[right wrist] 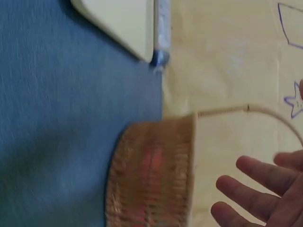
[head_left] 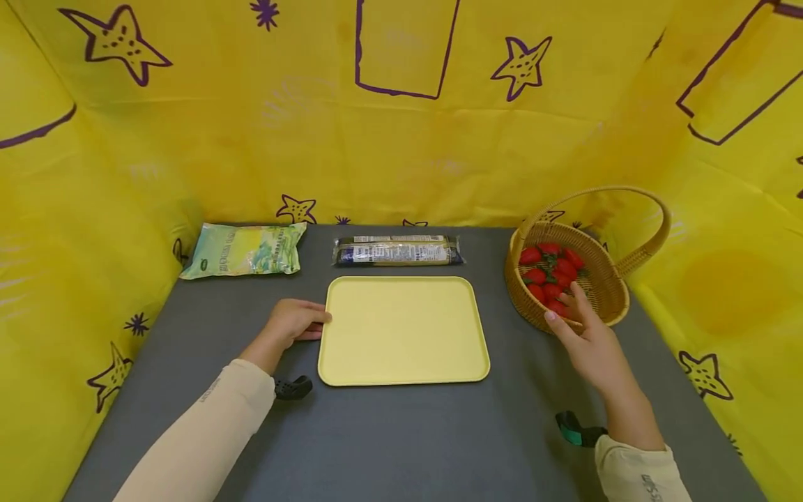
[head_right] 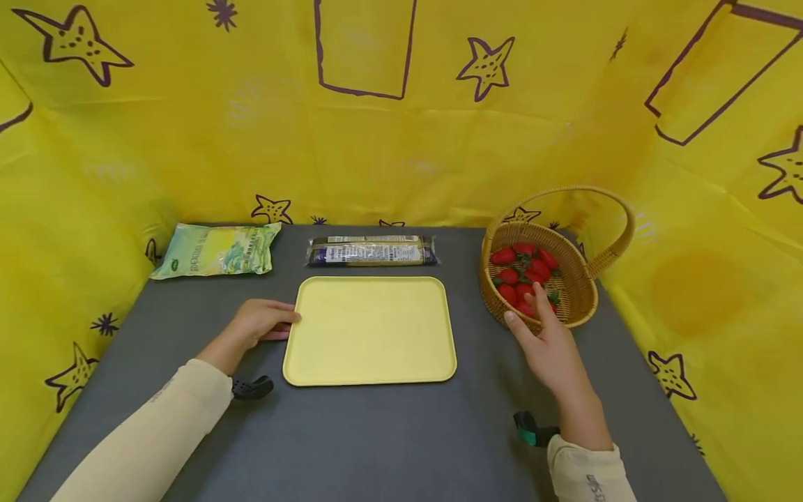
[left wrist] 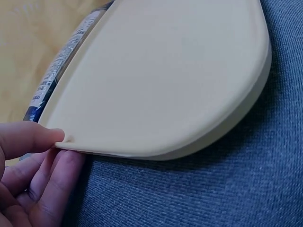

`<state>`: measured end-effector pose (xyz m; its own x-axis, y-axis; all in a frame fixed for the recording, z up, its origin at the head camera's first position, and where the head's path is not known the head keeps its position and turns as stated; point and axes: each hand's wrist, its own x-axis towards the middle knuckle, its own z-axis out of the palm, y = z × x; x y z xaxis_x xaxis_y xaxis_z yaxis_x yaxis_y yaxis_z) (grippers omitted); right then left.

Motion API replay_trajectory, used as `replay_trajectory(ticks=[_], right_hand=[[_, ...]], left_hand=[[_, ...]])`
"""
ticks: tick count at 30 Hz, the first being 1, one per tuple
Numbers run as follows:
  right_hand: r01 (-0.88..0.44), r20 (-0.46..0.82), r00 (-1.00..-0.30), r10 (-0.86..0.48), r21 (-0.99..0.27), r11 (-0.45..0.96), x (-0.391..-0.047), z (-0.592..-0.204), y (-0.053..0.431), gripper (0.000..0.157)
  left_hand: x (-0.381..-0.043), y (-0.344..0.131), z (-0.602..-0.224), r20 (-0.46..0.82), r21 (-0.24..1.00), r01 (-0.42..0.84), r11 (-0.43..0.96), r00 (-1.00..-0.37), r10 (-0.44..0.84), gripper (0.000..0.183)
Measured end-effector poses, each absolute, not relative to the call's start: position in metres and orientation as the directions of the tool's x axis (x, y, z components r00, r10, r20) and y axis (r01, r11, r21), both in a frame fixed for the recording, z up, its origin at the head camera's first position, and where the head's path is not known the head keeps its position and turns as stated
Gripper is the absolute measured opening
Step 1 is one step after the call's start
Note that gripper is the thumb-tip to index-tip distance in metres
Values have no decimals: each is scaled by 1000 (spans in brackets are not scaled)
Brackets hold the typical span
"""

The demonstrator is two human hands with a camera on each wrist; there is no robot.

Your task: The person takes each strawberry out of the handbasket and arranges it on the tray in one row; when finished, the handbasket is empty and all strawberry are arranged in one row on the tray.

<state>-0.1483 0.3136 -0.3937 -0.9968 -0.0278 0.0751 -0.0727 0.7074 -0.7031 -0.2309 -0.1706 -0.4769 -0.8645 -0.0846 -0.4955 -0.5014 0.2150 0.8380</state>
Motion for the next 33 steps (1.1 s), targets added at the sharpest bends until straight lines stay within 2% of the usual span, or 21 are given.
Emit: replay_trajectory(ticks=[5, 9, 11, 18, 21, 24, 28, 30, 33], right_hand=[[0, 51, -998, 47, -676, 737, -163, -380, 337, 67], [64, 8, -995, 95, -685, 726, -187, -362, 355, 69], [95, -42, -995, 94, -718, 690, -203, -352, 364, 69], [191, -182, -980, 84, -719, 668, -265, -330, 378, 72], [254, -289, -957, 28, -784, 567, -296, -337, 378, 71], [398, -426, -904, 6, -840, 369, -320, -353, 376, 69], [569, -568, -822, 36, -817, 99, -341, -375, 371, 69], [610, -608, -792, 52, -789, 77, -346, -385, 368, 68], [625, -616, -780, 108, -768, 139, -350, -395, 364, 66]], left_hand=[[-229, -172, -476, -491, 832, -498, 243, -866, -92, 43], [-227, -176, -475, -496, 833, -500, 237, -865, -79, 44], [-227, -175, -475, -494, 837, -497, 231, -866, -74, 44], [-227, -171, -478, -496, 837, -499, 224, -865, -77, 42], [-227, -171, -478, -493, 839, -499, 219, -866, -85, 42], [-226, -171, -479, -491, 840, -498, 214, -866, -89, 43], [-222, -170, -480, -485, 841, -496, 216, -868, -103, 42], [-219, -169, -480, -480, 843, -492, 217, -870, -109, 41], [-218, -167, -479, -471, 847, -484, 219, -875, -112, 39]])
